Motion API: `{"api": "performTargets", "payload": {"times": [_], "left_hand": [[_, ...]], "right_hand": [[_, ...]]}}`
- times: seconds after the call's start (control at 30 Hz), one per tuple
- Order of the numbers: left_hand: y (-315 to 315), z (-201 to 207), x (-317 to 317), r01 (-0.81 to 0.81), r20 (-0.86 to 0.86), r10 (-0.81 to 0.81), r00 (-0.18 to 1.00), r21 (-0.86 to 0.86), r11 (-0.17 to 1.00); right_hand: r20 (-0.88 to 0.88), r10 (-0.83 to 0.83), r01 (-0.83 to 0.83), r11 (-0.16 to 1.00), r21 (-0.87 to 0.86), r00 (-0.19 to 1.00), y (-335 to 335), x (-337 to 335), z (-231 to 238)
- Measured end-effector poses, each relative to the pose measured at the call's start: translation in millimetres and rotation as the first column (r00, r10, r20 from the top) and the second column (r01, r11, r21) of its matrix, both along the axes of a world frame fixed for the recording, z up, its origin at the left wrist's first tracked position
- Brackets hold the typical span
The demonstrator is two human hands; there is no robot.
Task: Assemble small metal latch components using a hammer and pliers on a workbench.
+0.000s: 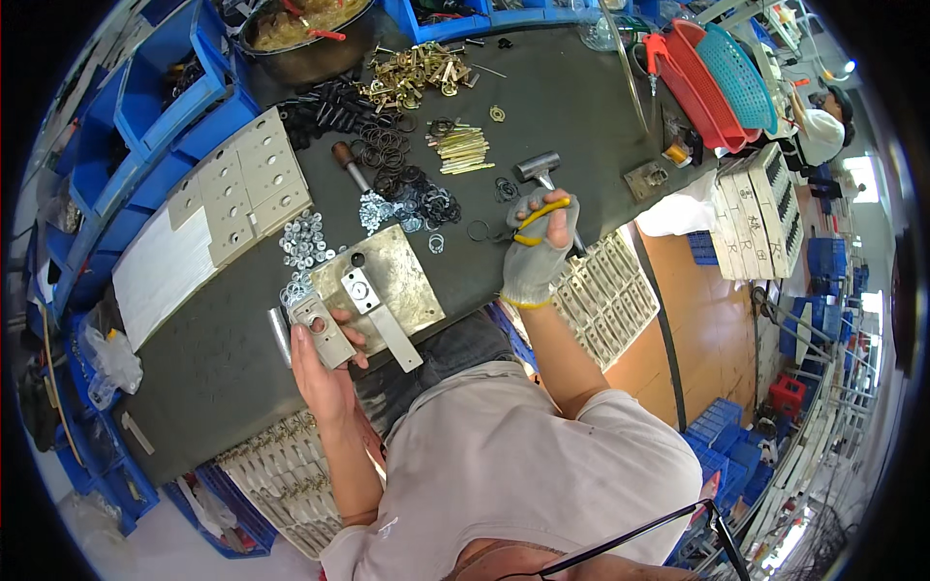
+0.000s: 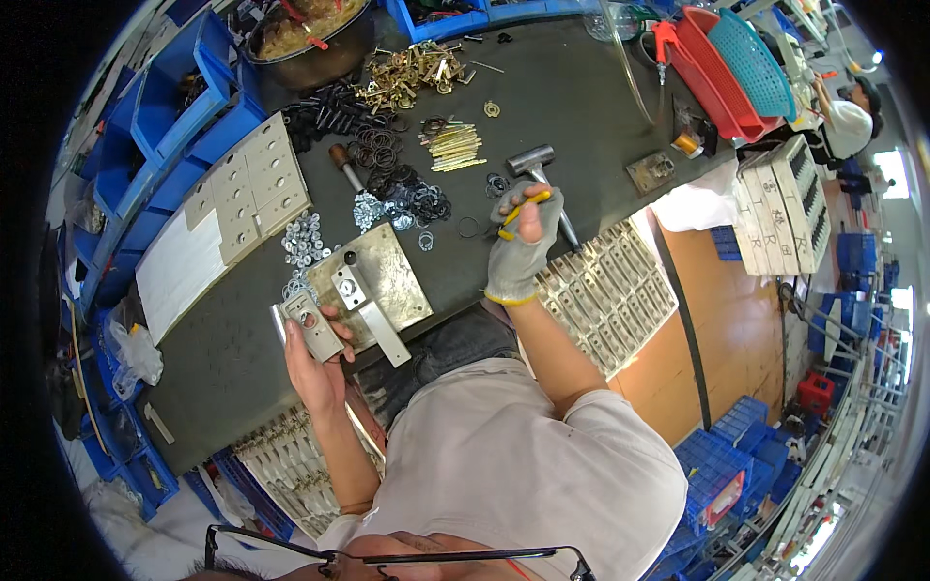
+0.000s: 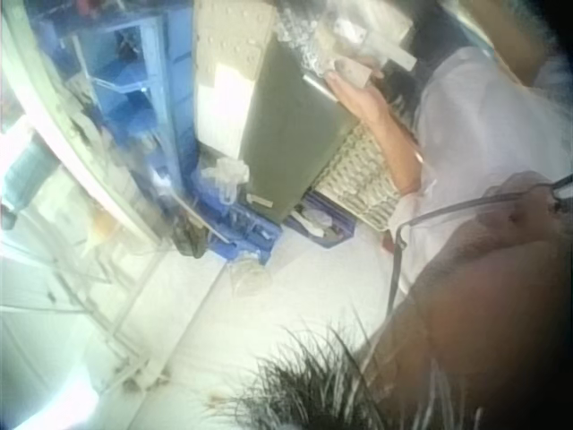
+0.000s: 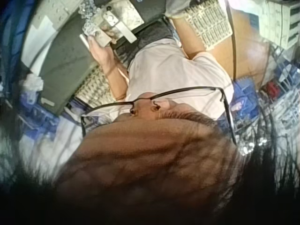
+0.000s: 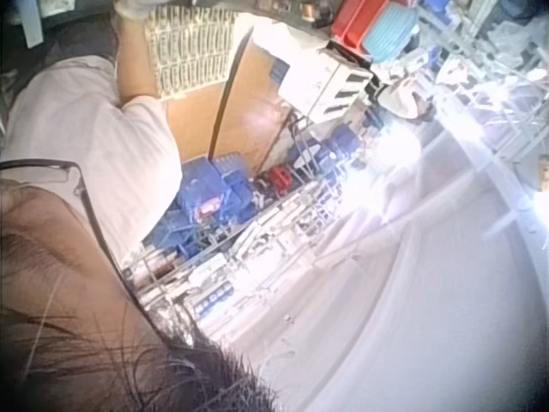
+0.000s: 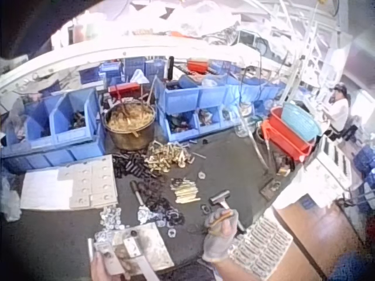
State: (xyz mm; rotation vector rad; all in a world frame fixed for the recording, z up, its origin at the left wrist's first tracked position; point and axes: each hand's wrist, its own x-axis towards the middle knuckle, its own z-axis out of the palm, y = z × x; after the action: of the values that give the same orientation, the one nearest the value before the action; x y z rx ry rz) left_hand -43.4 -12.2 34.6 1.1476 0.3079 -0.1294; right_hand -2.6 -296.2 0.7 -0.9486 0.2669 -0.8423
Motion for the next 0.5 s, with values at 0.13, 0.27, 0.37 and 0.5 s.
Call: {"api": "performTargets", "payload": {"times": [0.13,0.27,0.37,0.5], "left_hand": [[-1.9,-1.3,1.0,0.018,0.03,-0.018,0.999,0.012,1.0],[0.6,-8.9,-5.6,0.005,0.025,-0.005,1.0,0.013,1.0],[-3.1,-13.8,-5.2,0.014,0.003,-0.014,1.0,-0.003,1.0],[-28.7,14.2,-1.5,0.033,0.0,-0.033,0.999,-0.215,0.976]], "right_hand": [[-0.041,-0.086,0.083,0.994,-0.07,0.995,8.5,2.9,-1.3],[-0.082,-0.072,0.07,0.997,-0.02,0.994,20.1,13.6,10.1],[-0.004,0.143,-0.14,0.973,0.185,0.99,38.0,17.0,36.7],[0.315,0.408,-0.495,0.821,0.284,0.857,88.3,-3.6,76.4]]}}
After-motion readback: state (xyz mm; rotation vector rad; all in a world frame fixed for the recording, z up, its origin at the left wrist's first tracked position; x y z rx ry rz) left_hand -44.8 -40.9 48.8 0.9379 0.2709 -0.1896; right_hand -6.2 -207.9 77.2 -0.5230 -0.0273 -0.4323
